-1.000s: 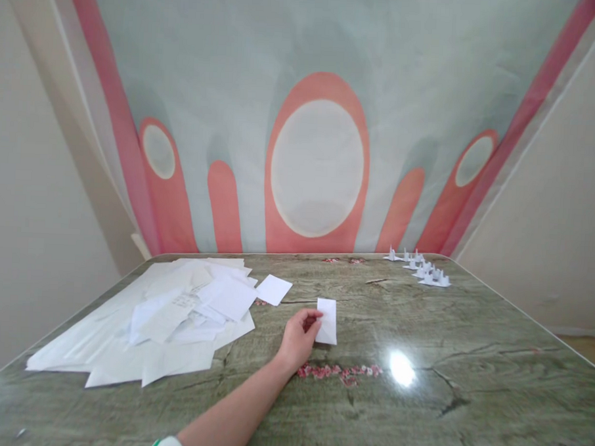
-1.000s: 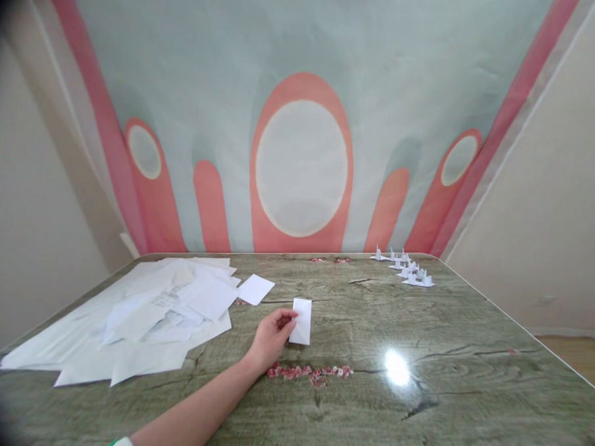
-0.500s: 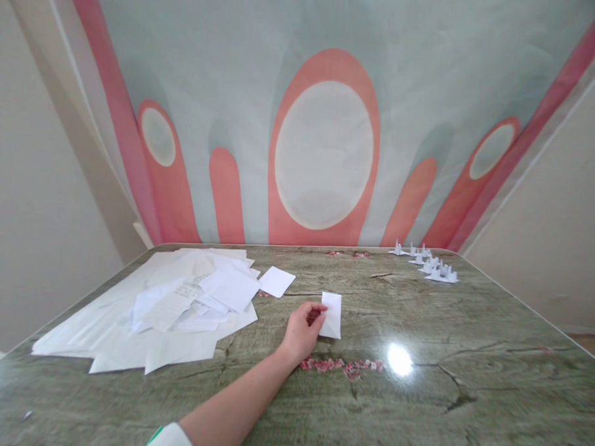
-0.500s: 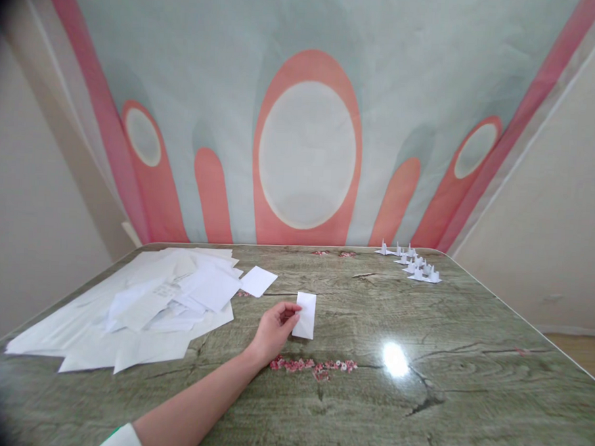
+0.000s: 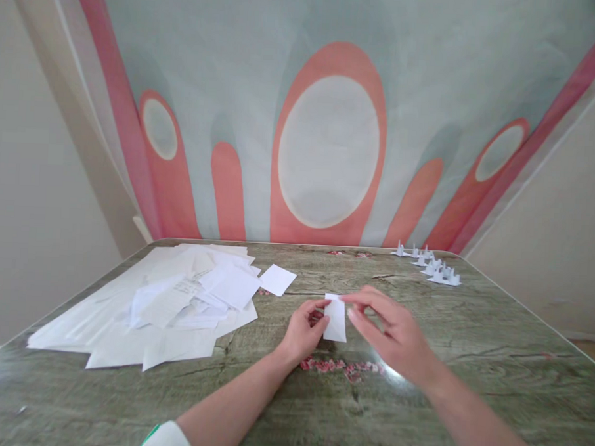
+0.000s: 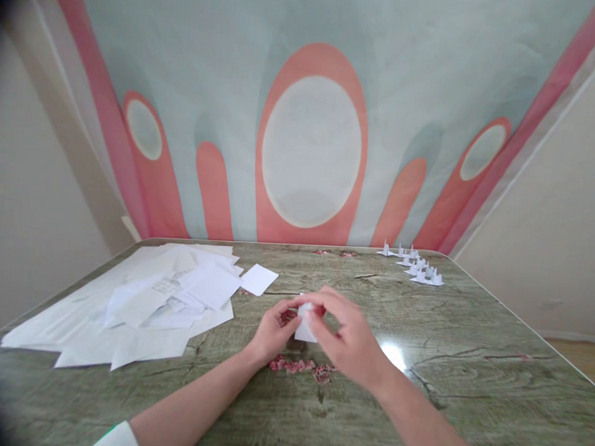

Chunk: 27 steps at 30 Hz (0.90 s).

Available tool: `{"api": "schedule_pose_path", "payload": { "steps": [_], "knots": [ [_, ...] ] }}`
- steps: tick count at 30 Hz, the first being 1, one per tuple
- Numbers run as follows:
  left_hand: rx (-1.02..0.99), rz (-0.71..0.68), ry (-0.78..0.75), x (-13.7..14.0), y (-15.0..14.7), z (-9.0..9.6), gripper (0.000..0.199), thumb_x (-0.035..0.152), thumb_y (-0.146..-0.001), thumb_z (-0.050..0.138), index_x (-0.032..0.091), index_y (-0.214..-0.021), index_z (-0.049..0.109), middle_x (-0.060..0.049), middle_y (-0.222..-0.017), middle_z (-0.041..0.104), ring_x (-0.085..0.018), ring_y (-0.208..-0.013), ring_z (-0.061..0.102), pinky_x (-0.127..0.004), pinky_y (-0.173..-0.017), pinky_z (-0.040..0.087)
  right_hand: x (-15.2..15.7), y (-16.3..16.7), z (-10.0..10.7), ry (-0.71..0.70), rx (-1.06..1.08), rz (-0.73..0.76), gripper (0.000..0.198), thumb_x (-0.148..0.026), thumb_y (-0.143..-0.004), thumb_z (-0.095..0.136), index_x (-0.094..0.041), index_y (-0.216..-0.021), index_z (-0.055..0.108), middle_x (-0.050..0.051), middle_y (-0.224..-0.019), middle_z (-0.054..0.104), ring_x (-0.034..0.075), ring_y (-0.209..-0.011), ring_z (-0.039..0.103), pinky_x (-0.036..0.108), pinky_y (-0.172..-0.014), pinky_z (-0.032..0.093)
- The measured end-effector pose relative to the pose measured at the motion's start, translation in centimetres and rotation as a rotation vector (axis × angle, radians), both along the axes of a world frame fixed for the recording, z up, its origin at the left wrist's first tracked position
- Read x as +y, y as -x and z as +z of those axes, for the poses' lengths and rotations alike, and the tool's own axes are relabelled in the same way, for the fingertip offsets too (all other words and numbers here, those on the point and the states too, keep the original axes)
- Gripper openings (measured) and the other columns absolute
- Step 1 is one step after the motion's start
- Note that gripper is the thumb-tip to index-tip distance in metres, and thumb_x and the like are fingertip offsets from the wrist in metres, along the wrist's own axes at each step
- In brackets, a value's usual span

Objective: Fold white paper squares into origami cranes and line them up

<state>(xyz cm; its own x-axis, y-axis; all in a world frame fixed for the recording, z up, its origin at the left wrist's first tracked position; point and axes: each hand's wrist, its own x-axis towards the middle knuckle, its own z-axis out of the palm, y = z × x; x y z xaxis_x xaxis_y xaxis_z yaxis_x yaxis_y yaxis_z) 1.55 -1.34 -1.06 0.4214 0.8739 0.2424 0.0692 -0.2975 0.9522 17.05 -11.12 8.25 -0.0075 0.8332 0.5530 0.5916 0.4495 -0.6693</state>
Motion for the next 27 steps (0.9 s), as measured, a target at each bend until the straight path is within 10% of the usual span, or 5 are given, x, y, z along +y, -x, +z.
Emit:
{"api": "schedule_pose_path", "payload": {
  "steps": [9, 27],
  "knots": [
    [0.008, -0.051, 0.020, -0.1, 0.1, 0.0, 0.032, 0.018, -0.075, 0.057, 0.017, -0.107, 0.061, -0.007, -0.097, 0.061, -0.013, -0.074, 0.055, -0.023, -0.064, 0.046, 4.8, -2.2, -8.4, 0.073, 0.035, -0.062, 0.030, -0.032, -0.085, 0.047, -0.022, -0.112, 0.056, 0.008, -0.105, 0.054, 0.020, -0.093, 0.054, 0.034, -0.078, 0.048],
    [-0.023, -0.161, 0.044, -0.6, 0.5, 1.8, 0.034, 0.022, -0.076, 0.055, 0.021, -0.109, 0.063, -0.007, -0.106, 0.059, -0.020, -0.089, 0.054, -0.028, -0.075, 0.043, 3.6, -1.4, -8.3, -0.025, 0.075, -0.060, 0.022, -0.026, -0.084, 0.048, -0.021, -0.103, 0.060, 0.007, -0.092, 0.056, 0.019, -0.086, 0.054, 0.034, -0.076, 0.046]
  ]
}}
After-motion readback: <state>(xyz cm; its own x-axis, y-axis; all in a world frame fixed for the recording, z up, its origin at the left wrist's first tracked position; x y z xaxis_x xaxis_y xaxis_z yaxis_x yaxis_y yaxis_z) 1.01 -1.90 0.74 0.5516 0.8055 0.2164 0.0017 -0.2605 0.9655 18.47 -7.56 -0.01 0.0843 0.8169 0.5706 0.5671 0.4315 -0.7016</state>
